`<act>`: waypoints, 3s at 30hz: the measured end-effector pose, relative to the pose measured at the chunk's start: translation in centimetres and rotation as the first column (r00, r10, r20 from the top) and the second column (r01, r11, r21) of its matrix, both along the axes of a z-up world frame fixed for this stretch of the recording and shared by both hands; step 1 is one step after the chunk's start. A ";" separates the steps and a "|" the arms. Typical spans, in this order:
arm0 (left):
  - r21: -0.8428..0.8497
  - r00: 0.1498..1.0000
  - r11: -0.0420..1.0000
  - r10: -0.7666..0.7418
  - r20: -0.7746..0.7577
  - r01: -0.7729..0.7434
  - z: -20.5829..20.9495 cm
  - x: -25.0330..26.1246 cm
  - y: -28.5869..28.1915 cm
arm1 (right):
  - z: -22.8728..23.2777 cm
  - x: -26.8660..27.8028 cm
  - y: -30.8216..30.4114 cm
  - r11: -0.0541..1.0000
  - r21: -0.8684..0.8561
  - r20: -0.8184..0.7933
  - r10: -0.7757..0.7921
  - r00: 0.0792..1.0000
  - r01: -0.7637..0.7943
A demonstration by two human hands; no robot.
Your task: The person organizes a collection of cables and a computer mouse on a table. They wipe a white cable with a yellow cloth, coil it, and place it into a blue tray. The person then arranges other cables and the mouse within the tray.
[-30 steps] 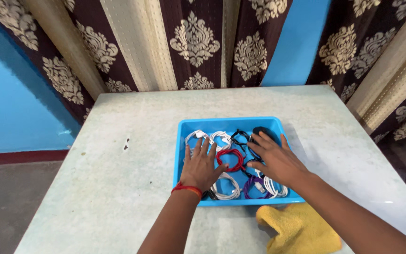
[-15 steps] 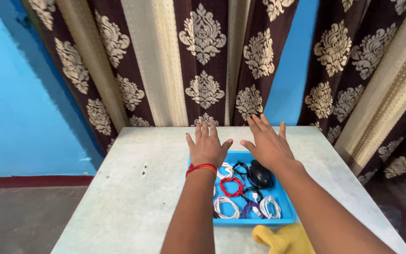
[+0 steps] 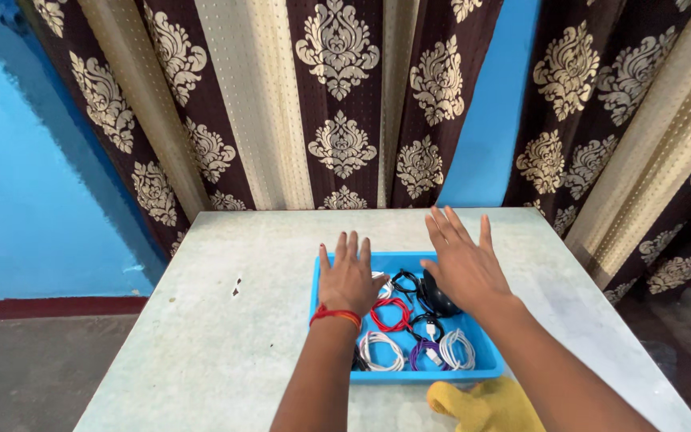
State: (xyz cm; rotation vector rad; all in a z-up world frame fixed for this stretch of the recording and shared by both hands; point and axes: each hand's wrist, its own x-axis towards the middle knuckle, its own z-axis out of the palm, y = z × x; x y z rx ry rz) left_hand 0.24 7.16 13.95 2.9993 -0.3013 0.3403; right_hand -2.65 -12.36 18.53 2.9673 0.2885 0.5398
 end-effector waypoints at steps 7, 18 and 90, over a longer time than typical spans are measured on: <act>-0.201 0.999 0.979 0.031 -0.037 -0.038 -2.5 1.3 -0.8 | -3.4 1.5 -1.9 0.951 0.306 -0.013 -0.044 0.999 0.046; -0.699 0.995 -0.710 -0.097 -0.021 -0.084 -0.7 4.8 -0.4 | -2.1 3.1 -0.5 -0.942 0.331 0.265 0.040 0.963 -0.052; 0.061 0.998 0.997 0.048 -0.028 -0.046 -0.7 -1.5 -1.5 | -3.5 1.2 -0.2 0.997 -0.013 -0.088 -0.077 0.993 0.076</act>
